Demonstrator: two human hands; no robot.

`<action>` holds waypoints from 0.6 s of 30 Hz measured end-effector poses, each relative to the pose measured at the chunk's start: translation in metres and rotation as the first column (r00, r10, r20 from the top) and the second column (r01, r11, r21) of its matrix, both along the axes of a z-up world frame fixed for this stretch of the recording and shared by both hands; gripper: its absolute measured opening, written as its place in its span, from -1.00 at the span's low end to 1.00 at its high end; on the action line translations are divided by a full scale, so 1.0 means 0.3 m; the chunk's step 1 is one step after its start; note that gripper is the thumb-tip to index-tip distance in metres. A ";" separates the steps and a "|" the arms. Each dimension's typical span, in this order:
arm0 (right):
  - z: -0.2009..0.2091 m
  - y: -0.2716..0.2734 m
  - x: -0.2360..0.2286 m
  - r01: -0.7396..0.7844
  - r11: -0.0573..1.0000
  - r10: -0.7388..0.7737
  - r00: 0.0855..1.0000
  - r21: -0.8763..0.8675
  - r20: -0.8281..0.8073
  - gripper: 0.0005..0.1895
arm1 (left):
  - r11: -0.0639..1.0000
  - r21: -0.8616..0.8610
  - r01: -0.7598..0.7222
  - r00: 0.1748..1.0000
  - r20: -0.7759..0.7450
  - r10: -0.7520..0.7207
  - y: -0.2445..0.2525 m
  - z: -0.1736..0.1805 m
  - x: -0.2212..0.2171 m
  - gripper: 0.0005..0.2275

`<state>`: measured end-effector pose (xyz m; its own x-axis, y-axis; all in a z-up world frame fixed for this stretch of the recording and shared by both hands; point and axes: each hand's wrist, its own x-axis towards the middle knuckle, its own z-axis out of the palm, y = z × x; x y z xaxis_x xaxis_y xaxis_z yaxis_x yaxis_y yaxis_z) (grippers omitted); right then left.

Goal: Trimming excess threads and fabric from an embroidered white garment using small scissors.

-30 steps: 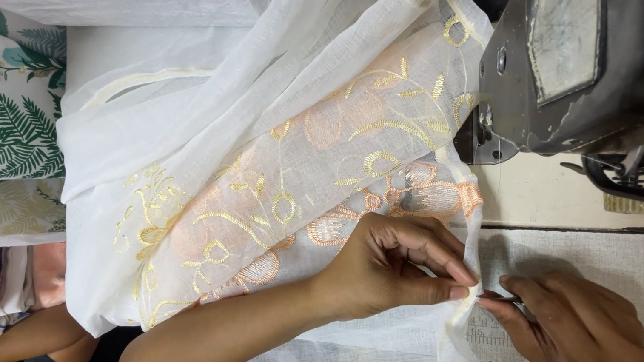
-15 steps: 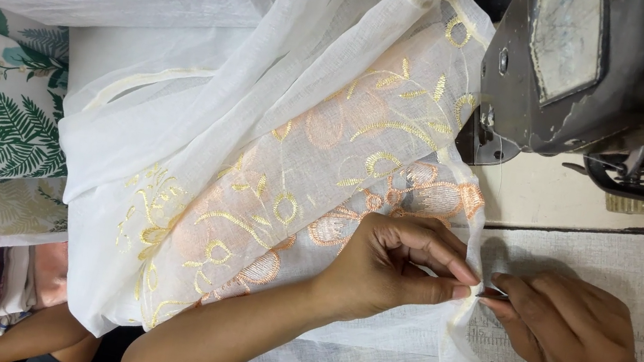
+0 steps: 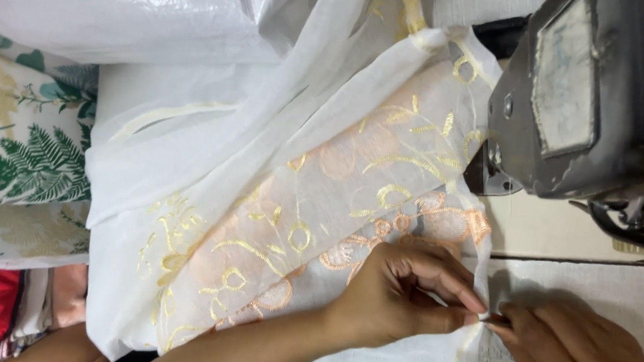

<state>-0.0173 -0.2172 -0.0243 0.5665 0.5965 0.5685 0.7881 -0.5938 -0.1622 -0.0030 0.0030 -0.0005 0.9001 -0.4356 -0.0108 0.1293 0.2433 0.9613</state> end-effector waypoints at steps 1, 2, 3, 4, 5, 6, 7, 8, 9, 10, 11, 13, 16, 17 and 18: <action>-0.012 -0.008 0.008 -0.033 0.999 0.033 0.999 0.011 -0.012 -0.78 | 1.000 0.007 -0.011 1.000 -0.006 0.011 -0.003 -0.005 0.007 -0.88; -0.021 -0.014 -0.008 -0.049 0.999 0.050 0.998 0.024 -0.042 -0.77 | 1.000 0.014 -0.005 1.000 -0.029 0.005 -0.006 -0.007 0.004 -0.88; 0.003 -0.002 -0.006 -0.024 0.999 0.025 0.998 0.024 -0.057 -0.77 | 1.000 0.014 0.020 0.999 -0.044 -0.020 -0.008 -0.006 -0.003 -0.88; 0.029 0.008 0.012 -0.041 0.999 0.043 0.996 0.021 -0.077 -0.81 | 1.000 0.011 0.008 0.999 -0.044 -0.007 -0.012 -0.003 0.006 -0.89; 0.060 0.016 0.027 -0.059 0.998 0.061 0.993 0.019 -0.097 -0.83 | 1.000 0.008 -0.005 0.999 -0.043 0.005 -0.017 0.006 0.013 -0.90; 0.063 0.016 0.030 -0.036 0.999 0.037 0.996 0.014 -0.081 -0.83 | 1.000 0.005 0.019 0.999 -0.027 -0.018 -0.021 0.007 0.016 -0.90; 0.065 0.016 0.031 -0.029 0.999 0.031 0.997 0.029 -0.077 -0.82 | 1.000 0.010 0.016 0.998 -0.059 -0.016 -0.025 0.009 0.017 -0.90; 0.068 0.016 0.029 -0.025 0.999 0.028 0.996 0.045 -0.080 -0.82 | 1.000 0.018 0.011 0.995 -0.098 -0.009 -0.028 0.010 0.013 -0.89; 0.065 0.010 0.032 -0.006 0.999 0.009 0.998 0.042 -0.070 -0.82 | 0.999 0.015 0.030 0.996 -0.088 -0.029 -0.033 0.013 0.022 -0.89; 0.059 0.005 0.029 -0.006 0.999 0.009 0.998 0.042 -0.063 -0.81 | 0.999 0.045 0.023 0.997 -0.081 -0.019 -0.038 0.014 0.022 -0.91; 0.052 0.002 0.026 -0.007 0.999 0.009 0.998 0.041 -0.056 -0.80 | 0.997 0.074 0.015 0.997 -0.074 -0.009 -0.041 0.013 0.021 -0.92; 0.032 -0.004 0.016 -0.003 0.999 0.005 0.999 0.041 -0.049 -0.80 | 0.996 0.089 0.028 0.997 -0.075 -0.022 -0.043 0.016 0.018 -0.92; 0.047 -0.008 0.018 -0.011 0.999 0.014 0.998 0.051 -0.053 -0.81 | 0.995 0.097 0.029 0.998 -0.063 -0.023 -0.047 0.019 0.017 -0.91; 0.057 -0.003 0.021 -0.008 0.998 0.013 0.997 0.070 -0.072 -0.81 | 0.995 0.099 0.030 0.998 -0.059 -0.024 -0.044 0.018 0.014 -0.91; 0.037 -0.014 0.013 -0.018 0.997 0.023 0.997 0.073 -0.068 -0.81 | 0.995 0.102 0.020 0.998 -0.055 -0.014 -0.040 0.020 0.015 -0.91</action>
<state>-0.0133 -0.2214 -0.0131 0.5938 0.5675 0.5704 0.7855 -0.5623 -0.2583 0.0014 -0.0089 0.0055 0.8895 -0.4448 -0.1051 0.1854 0.1408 0.9725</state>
